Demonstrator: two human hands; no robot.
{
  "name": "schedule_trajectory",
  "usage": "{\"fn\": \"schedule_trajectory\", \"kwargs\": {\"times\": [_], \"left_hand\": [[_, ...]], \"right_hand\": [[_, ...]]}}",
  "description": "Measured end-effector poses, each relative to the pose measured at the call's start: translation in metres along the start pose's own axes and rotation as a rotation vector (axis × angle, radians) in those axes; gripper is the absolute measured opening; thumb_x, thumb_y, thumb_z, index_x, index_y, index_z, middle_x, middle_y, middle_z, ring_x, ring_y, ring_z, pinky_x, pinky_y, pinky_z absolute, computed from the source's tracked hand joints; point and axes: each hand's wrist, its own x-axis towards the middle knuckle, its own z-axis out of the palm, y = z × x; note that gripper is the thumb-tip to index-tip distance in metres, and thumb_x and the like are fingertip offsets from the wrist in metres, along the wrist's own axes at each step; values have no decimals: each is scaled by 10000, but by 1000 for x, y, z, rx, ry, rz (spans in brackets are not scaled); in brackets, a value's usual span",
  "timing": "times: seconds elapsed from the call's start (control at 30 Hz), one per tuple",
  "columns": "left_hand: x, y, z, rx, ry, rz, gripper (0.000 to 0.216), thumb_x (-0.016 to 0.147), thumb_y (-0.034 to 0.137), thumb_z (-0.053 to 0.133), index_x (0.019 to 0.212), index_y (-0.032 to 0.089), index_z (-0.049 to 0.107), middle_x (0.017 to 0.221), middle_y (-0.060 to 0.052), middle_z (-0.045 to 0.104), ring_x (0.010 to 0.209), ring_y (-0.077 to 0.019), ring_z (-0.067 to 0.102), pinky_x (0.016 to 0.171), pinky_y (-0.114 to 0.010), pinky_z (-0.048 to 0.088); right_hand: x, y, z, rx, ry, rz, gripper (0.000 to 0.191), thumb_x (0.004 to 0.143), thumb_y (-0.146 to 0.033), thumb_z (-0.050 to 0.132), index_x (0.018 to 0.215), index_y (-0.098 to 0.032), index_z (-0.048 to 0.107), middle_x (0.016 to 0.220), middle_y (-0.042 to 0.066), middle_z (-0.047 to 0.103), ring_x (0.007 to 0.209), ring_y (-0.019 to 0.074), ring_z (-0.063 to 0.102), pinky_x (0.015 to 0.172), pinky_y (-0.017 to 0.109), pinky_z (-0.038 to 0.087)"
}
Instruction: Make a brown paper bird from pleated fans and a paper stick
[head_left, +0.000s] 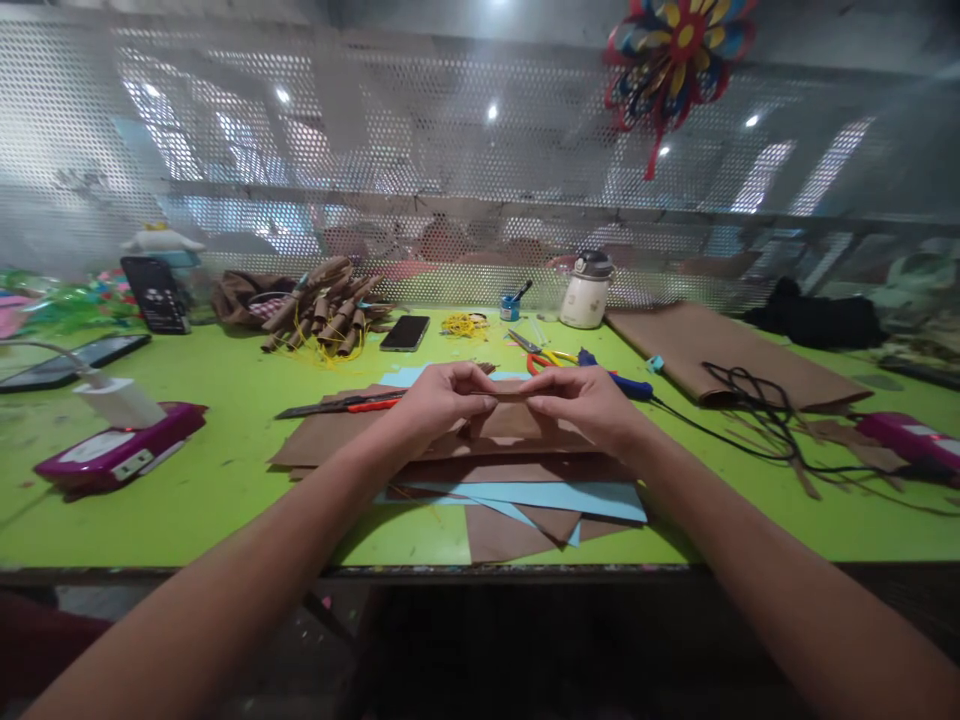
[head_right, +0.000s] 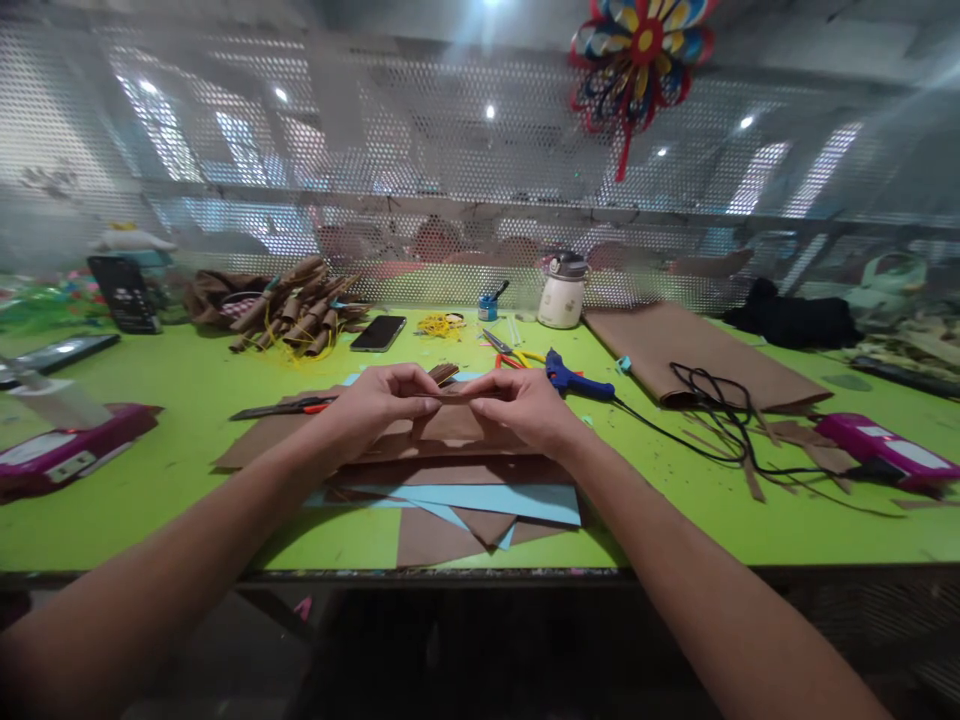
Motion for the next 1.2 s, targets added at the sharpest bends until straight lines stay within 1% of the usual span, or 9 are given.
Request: {"fn": "schedule_trajectory", "kwargs": {"times": [0.17,0.3,0.37,0.57,0.77,0.87,1.0,1.1,1.2], "left_hand": [[0,1,0,25,-42,9,140,654,195,649,770,139,593,528,24,577,491,-108,524,527,-228,375],[-1,7,-1,198,-69,35,234,697,289,607,852,128,678,782,-34,664,752,-167,578,657,-255,408],[-2,10,-2,258,-88,38,274,765,343,519,804,137,696,803,-32,664,802,-179,566,694,-263,402],[-7,11,-2,316,-238,-15,325,807,398,496,633,156,626,540,13,506,515,-120,432,515,-238,311],[-5,5,-2,414,-283,78,334,839,406,470,694,156,637,573,6,521,534,-124,448,539,-230,318],[-3,-2,-1,431,-272,105,327,852,411,449,790,168,659,503,27,497,483,-115,426,505,-222,305],[-2,-7,0,472,-269,103,331,858,421,446,826,174,663,481,24,525,465,-114,438,488,-216,308],[-3,-4,0,481,-292,103,343,869,422,431,886,176,669,480,14,552,479,-124,473,505,-221,333],[-4,-1,1,502,-311,127,343,874,415,429,930,176,668,499,8,574,521,-134,518,550,-230,369]], "right_hand": [[0,-1,0,-72,43,-22,172,683,-172,628,830,-150,715,719,12,658,632,113,542,603,256,413],[-1,-3,3,-155,14,-74,185,707,-145,594,840,-168,721,787,30,679,687,132,582,628,265,438],[-2,-3,5,-162,-7,-125,191,718,-133,582,842,-178,722,827,41,691,734,147,604,669,280,459],[-2,0,10,-217,-7,-295,198,729,-113,582,831,-202,727,832,46,691,772,157,627,708,295,489],[-1,1,7,-276,7,-364,212,732,-102,592,850,-205,734,797,45,694,751,156,625,704,294,484],[-2,-1,7,-270,11,-330,184,733,-114,594,824,-194,732,792,49,697,724,151,625,687,286,482],[-3,-4,5,-208,-39,-176,159,721,-139,599,817,-184,717,811,42,695,734,151,617,667,273,474],[-4,-5,1,-116,-108,-48,236,707,-137,584,919,-157,685,840,42,674,707,142,597,626,264,460],[-3,-6,-3,-84,-156,-1,309,701,-156,589,1005,-144,645,890,50,654,769,156,590,668,277,453]]}}
